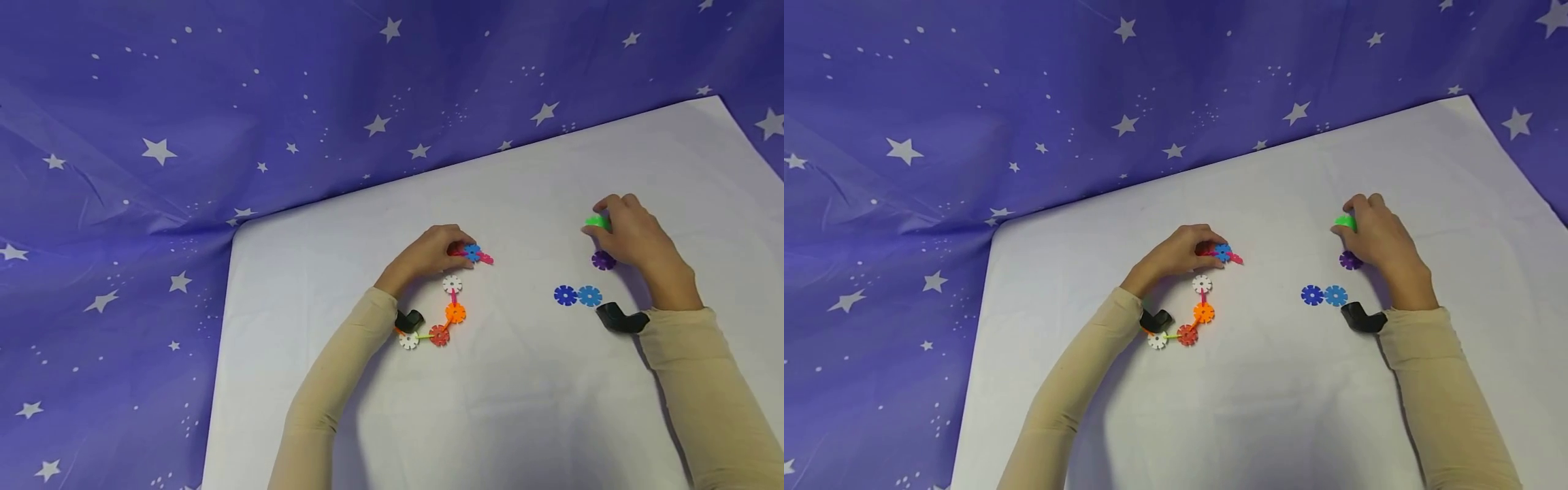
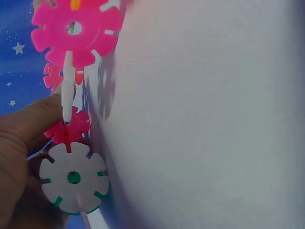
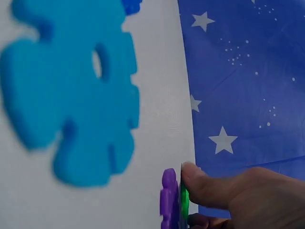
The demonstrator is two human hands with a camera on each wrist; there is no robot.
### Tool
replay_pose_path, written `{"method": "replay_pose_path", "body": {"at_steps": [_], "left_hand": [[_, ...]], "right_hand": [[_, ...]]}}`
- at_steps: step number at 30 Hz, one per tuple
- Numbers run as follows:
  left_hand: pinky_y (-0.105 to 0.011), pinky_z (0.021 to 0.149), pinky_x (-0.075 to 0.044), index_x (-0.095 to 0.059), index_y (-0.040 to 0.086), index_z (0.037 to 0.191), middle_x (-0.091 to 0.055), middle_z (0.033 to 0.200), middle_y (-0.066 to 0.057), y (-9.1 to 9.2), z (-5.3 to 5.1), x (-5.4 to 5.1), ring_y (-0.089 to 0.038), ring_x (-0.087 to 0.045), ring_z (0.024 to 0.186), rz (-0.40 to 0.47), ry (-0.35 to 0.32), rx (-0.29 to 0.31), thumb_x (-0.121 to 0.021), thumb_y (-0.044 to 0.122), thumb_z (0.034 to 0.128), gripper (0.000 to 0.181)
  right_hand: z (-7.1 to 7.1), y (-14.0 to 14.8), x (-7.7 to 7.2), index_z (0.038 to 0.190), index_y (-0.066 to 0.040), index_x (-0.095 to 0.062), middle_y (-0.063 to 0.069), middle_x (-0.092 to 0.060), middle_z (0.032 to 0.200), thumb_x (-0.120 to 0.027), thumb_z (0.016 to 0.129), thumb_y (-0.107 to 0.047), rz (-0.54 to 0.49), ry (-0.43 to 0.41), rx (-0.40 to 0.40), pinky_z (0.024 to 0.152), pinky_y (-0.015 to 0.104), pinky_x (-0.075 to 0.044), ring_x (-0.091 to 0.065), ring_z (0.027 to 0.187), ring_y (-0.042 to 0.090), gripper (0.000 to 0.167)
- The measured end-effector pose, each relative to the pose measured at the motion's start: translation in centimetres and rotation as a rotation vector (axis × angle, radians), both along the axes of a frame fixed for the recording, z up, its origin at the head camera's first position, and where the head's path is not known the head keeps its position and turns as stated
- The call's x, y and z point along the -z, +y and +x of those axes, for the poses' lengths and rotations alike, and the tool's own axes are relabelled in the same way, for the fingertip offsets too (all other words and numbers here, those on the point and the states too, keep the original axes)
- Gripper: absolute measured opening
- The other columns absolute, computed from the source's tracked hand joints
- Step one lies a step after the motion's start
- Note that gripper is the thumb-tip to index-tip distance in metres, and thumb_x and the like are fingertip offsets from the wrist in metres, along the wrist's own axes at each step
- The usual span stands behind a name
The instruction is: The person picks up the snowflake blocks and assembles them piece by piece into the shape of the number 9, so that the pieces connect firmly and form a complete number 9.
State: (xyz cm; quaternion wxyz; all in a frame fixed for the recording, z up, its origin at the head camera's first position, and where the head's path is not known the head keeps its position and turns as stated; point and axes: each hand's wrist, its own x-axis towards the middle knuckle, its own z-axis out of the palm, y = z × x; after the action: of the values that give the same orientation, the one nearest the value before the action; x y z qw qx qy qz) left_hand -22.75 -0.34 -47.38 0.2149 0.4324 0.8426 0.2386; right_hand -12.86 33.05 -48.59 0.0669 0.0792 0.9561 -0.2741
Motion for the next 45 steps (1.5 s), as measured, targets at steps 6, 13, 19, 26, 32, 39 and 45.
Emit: {"method": "replay_pose_path", "body": {"at_steps": [6,13,19,26,32,39,45], "left_hand": [[-0.021,0.078,-0.041,-0.062,0.008,0.129,-0.059,0.094,-0.003,-0.1,0.0,-0.4,-0.012,-0.05,0.086,-0.029,0.013,0.008,-0.078,0.03,0.0841,0.053],[-0.022,0.088,-0.043,-0.068,0.012,0.124,-0.062,0.107,-0.003,-0.3,-0.2,-1.6,-0.015,-0.054,0.095,-0.016,0.048,0.022,-0.071,0.027,0.0906,0.037],[-0.024,0.099,-0.041,-0.071,0.014,0.119,-0.063,0.114,-0.001,0.9,-0.2,-2.2,-0.013,-0.055,0.105,-0.007,0.055,0.06,-0.069,0.026,0.0924,0.029],[-0.021,0.099,-0.04,-0.074,0.018,0.113,-0.062,0.113,0.002,1.9,0.1,-1.6,-0.01,-0.055,0.105,-0.089,0.054,0.067,-0.068,0.028,0.0928,0.023],[-0.021,0.092,-0.042,-0.075,0.017,0.107,-0.064,0.109,0.002,1.6,0.1,-1.3,-0.01,-0.057,0.097,-0.047,0.077,0.05,-0.067,0.027,0.094,0.018],[-0.021,0.087,-0.044,-0.075,0.015,0.106,-0.066,0.107,0.001,1.3,0.1,-0.9,-0.01,-0.058,0.094,0.03,0.079,0.05,-0.066,0.022,0.0944,0.016],[-0.017,0.084,-0.043,-0.075,0.014,0.105,-0.065,0.107,0.0,1.1,0.1,-0.5,-0.009,-0.057,0.091,0.065,0.058,0.043,-0.066,0.019,0.0948,0.015]], "right_hand": [[0.0,0.0,0.4,0.117,0.014,-0.047,0.031,-0.044,0.107,-0.06,0.096,-0.013,-0.016,0.027,0.041,0.083,0.062,-0.041,-0.045,0.095,0.047,0.037],[0.2,-0.3,0.0,0.113,0.005,-0.047,0.032,-0.046,0.102,-0.063,0.096,-0.023,0.112,0.045,0.024,0.067,0.056,-0.042,-0.048,0.086,0.045,0.037],[0.7,-0.3,0.1,0.106,0.006,-0.048,0.031,-0.056,0.085,-0.064,0.094,-0.017,0.128,0.105,0.03,0.054,0.048,-0.041,-0.052,0.069,0.039,0.031],[1.0,-2.4,-0.8,0.12,0.005,-0.045,0.022,-0.061,0.087,-0.049,0.102,-0.015,-0.228,0.11,0.062,0.05,0.031,-0.04,-0.054,0.062,0.022,0.028],[2.0,-8.0,-0.7,0.13,0.002,-0.041,0.016,-0.063,0.087,-0.053,0.101,-0.01,-0.659,0.074,-0.104,0.041,0.029,-0.04,-0.048,0.044,0.014,0.034],[2.6,-11.8,1.3,0.129,0.002,-0.042,0.02,-0.067,0.088,-0.056,0.099,-0.011,-0.816,-0.036,-0.113,0.039,0.028,-0.039,-0.05,0.041,0.016,0.035],[2.6,-12.2,2.0,0.129,0.003,-0.044,0.022,-0.069,0.089,-0.06,0.098,-0.013,-0.825,-0.007,-0.075,0.039,0.026,-0.039,-0.052,0.042,0.016,0.038]]}}
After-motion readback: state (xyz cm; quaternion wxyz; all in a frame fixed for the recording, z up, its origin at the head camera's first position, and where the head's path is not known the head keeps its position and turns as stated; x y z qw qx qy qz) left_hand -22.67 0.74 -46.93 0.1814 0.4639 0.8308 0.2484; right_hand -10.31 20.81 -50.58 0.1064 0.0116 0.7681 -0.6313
